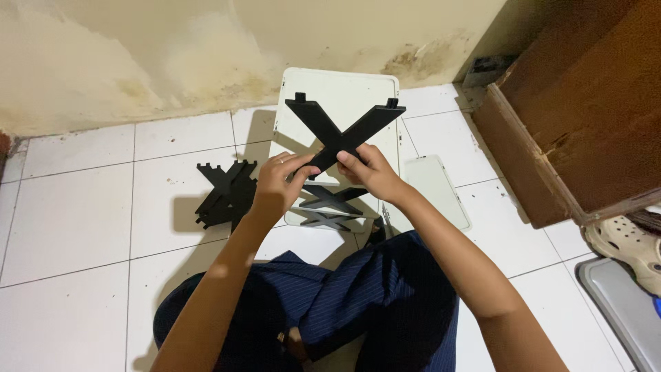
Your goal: The person assembles a small white plastic table by attaching black X-shaped support legs to the underside of the tabletop. They pick up each leg, align it with the table's slots, and press it into place, repeating the process for all four legs.
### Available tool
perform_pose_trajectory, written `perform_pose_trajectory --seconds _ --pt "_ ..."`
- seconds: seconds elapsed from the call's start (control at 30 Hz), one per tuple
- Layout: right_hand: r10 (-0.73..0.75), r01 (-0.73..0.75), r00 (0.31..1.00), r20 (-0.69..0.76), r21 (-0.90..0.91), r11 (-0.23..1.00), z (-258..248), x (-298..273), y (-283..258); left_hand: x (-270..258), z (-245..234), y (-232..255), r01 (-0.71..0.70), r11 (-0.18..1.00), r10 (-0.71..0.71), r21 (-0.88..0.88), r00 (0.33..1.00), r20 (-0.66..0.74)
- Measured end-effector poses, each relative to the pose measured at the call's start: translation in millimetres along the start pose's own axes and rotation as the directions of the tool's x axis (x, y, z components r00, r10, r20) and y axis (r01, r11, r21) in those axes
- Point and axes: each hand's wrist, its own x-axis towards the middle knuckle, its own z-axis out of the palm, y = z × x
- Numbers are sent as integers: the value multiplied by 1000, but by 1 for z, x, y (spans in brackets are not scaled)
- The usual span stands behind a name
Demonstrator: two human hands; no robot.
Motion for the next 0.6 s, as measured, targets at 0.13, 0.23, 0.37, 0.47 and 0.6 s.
perform_pose_trajectory --seconds 0.13,0.23,0.37,0.47,0.6 --pt "-18 18 999 35 14 1000 -2 2 1 4 0 -2 -40 999 40 36 999 -5" --pt "28 -29 999 45 23 999 -4 7 -5 6 -4 -3 -35 999 35 6 999 26" --pt "102 -89 990 94 -141 986 -5 9 -29 7 -5 -2 38 997 -41 60 998 41" --pt "80 -35 978 193 -230 973 -6 11 -51 5 -5 -3 29 998 -33 62 998 54" --pt "259 -249 962 84 -109 962 11 17 -56 1 -2 -4 -59 997 59 52 998 15"
